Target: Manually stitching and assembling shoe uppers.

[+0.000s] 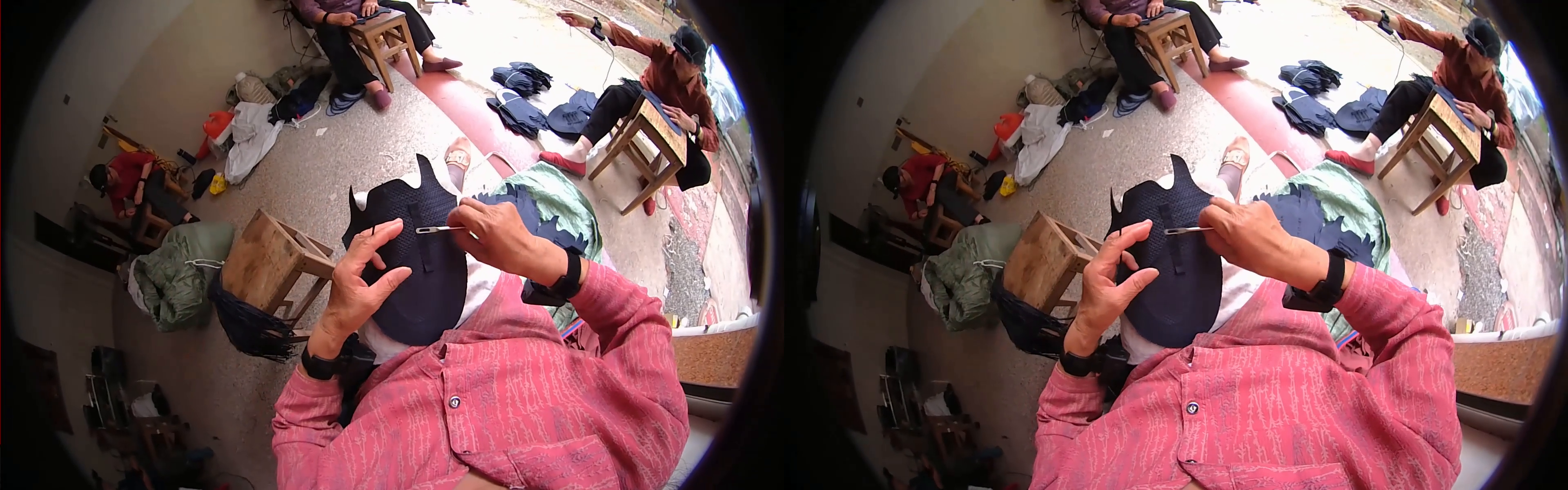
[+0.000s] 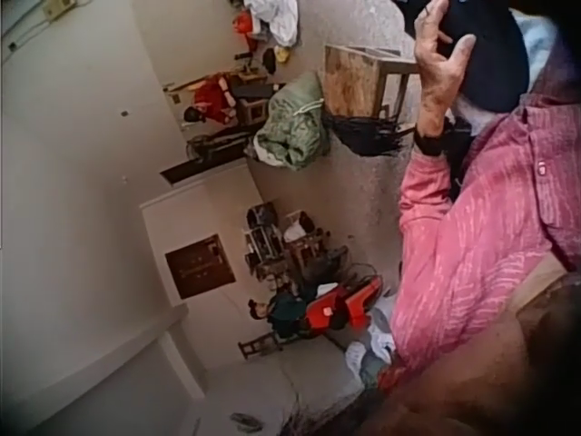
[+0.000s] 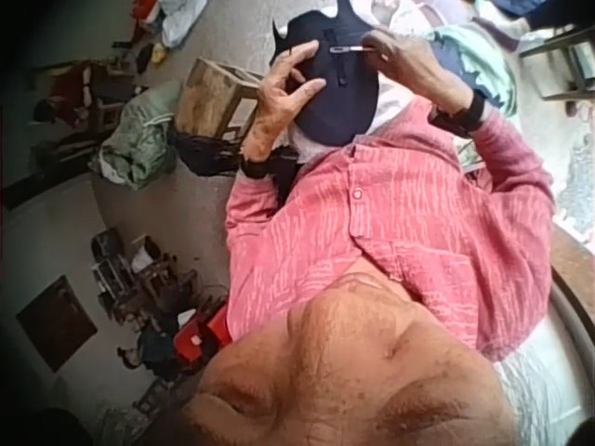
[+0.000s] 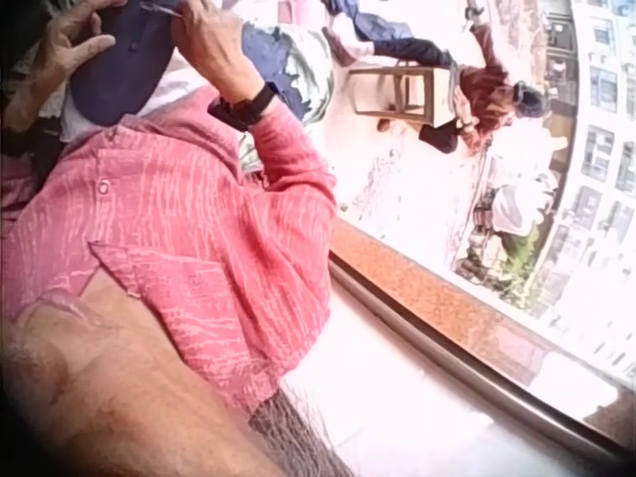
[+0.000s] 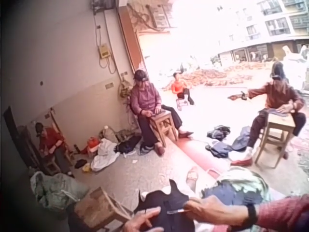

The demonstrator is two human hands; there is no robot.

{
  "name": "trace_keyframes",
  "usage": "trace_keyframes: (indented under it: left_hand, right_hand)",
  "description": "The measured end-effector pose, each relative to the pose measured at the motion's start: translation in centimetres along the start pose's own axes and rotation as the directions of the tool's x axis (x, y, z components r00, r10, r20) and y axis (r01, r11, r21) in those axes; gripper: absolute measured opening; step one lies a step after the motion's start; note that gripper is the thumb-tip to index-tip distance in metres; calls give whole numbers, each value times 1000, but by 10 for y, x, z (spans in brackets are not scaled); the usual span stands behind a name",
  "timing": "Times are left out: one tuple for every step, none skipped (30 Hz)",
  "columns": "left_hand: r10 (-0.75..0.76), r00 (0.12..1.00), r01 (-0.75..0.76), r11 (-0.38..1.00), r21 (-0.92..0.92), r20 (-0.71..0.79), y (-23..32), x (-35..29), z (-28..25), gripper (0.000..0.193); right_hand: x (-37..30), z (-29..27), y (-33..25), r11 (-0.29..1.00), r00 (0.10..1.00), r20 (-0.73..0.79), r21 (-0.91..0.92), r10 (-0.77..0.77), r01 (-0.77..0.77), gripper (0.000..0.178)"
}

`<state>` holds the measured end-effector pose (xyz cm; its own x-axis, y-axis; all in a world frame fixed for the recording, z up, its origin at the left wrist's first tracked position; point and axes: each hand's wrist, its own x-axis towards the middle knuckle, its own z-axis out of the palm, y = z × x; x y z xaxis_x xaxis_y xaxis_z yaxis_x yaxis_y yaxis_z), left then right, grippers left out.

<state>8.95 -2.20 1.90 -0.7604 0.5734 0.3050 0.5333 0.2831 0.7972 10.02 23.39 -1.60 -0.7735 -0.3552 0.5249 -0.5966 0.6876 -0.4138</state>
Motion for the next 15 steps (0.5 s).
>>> trace_keyframes:
  left_hand:
    - [-16, 1000, 16, 999, -34, 0, -2, 0, 1, 54]
    - [-19, 1000, 19, 999, -30, 1, -3, -1, 1, 54]
    - [-56, 998, 53, 988, -148, -17, -3, -2, 1, 53]
    - [-93, 995, 83, 960, -266, -25, -4, -3, 1, 52]
    - [-96, 995, 87, 961, -261, -21, -6, -5, 1, 52]
    - [-145, 988, 113, 924, -366, -60, -9, -8, 2, 49]
    - [-197, 976, 130, 875, -466, -97, -12, -12, 1, 48]
    - [-212, 965, 100, 842, -530, -154, -14, -13, 5, 45]
    - [-211, 966, 103, 845, -525, -149, -13, -15, 6, 45]
    - [-270, 940, 154, 880, -448, -207, -11, -17, 8, 43]
    - [-324, 904, 210, 905, -370, -279, -10, -20, 8, 41]
    - [-397, 875, 283, 884, -371, -278, -7, -23, 11, 35]
    - [-398, 875, 284, 883, -373, -276, -12, -25, 11, 35]
    - [-388, 879, 317, 909, -270, -277, -16, -31, 10, 31]
    - [-379, 884, 345, 924, -166, -275, -19, -35, 10, 28]
  right_hand:
    - [6, 1, -1, 997, 999, -28, -62, -42, 40, 15]
    - [13, 1, -2, 989, 995, -54, -125, -85, 78, 18]
    - [23, 0, -5, 990, 995, -57, -119, -85, 78, 18]
    - [35, -3, -9, 971, 977, -81, -156, -197, 183, 17]
    - [48, -6, -13, 939, 946, -102, -194, -308, 285, 16]
    - [62, -7, -17, 901, 909, -113, -227, -402, 370, 18]
    - [75, -7, -21, 852, 861, -121, -262, -494, 453, 21]
    - [88, -6, -23, 781, 778, -165, -309, -606, 542, 24]
    - [96, 0, -19, 750, 752, -144, -315, -643, 581, 26]
    - [103, 6, -13, 764, 762, -157, -311, -628, 566, 25]
    - [109, 14, -9, 774, 767, -169, -301, -619, 558, 25]
    - [107, 20, -2, 773, 766, -171, -300, -620, 559, 25]
    - [101, 26, 9, 843, 851, -89, -225, -517, 489, 28]
    - [97, 26, 13, 898, 909, 7, -151, -418, 414, 32]
    - [87, 26, 11, 941, 941, -68, -91, -332, 326, 32]
